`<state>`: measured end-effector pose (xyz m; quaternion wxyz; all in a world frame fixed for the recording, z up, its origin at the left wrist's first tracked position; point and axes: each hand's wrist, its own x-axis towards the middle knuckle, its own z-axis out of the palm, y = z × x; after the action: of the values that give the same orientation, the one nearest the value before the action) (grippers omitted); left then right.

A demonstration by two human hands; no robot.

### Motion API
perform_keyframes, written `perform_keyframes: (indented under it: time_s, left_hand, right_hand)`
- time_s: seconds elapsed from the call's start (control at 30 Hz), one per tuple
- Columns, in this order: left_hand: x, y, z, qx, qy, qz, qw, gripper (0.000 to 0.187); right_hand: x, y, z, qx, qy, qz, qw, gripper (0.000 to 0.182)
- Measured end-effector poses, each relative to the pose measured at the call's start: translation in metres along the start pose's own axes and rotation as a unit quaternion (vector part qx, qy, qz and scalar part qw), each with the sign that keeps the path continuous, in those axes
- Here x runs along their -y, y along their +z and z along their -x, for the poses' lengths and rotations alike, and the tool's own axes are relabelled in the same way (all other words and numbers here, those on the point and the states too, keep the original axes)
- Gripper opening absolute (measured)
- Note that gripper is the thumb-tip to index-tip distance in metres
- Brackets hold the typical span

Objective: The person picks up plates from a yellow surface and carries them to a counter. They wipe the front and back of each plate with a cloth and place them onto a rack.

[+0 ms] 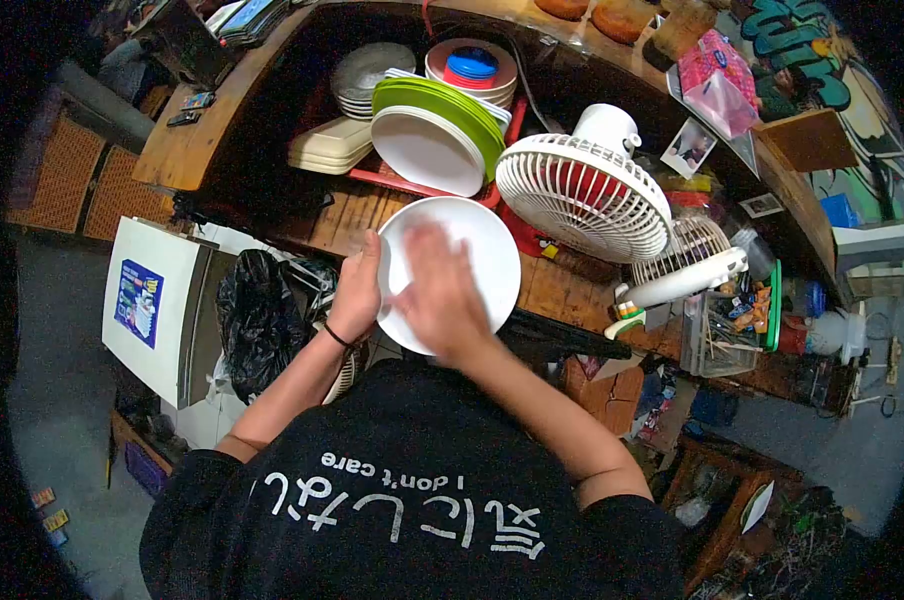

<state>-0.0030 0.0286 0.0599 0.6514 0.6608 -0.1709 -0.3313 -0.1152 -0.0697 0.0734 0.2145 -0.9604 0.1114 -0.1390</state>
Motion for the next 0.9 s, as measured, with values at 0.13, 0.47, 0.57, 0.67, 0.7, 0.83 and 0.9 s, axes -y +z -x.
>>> perform_keyframes:
  time_s: [0.13,0.47,0.57,0.67,0.7,0.83,0.9]
  left_hand:
    - [-0.001,-0.008,-0.001,0.009,-0.074,0.026,0.997,0.062]
    - [0.031,-0.004,-0.008,-0.003,0.005,-0.138,0.990,0.084]
    - [0.012,-0.002,-0.003,0.029,-0.161,0.093,0.982,0.087]
    - [0.008,0.005,0.007,0.014,-0.107,0.044,0.993,0.089]
    - [0.015,0.005,0.005,0.004,-0.031,-0.057,0.998,0.090]
    - [0.030,-0.012,0.000,0.057,-0.072,-0.139,0.986,0.088]
    - [0.010,-0.016,0.002,0.035,-0.038,-0.144,0.988,0.084]
  right_hand:
    - [0.006,-0.015,0.025,0.114,-0.138,-0.033,0.983,0.070]
    - [0.005,0.011,0.012,0.055,-0.034,-0.038,0.997,0.065]
    - [0.011,0.010,0.017,0.094,-0.072,-0.048,0.992,0.064]
    - [0.010,0.003,0.014,0.120,-0.062,-0.033,0.990,0.067]
    - [0.008,0.001,0.010,0.126,-0.034,-0.006,0.991,0.070]
    - [-0.016,0.007,-0.005,0.042,0.073,0.083,0.993,0.079]
    - [-0.028,-0.005,-0.006,0.041,0.104,0.096,0.989,0.078]
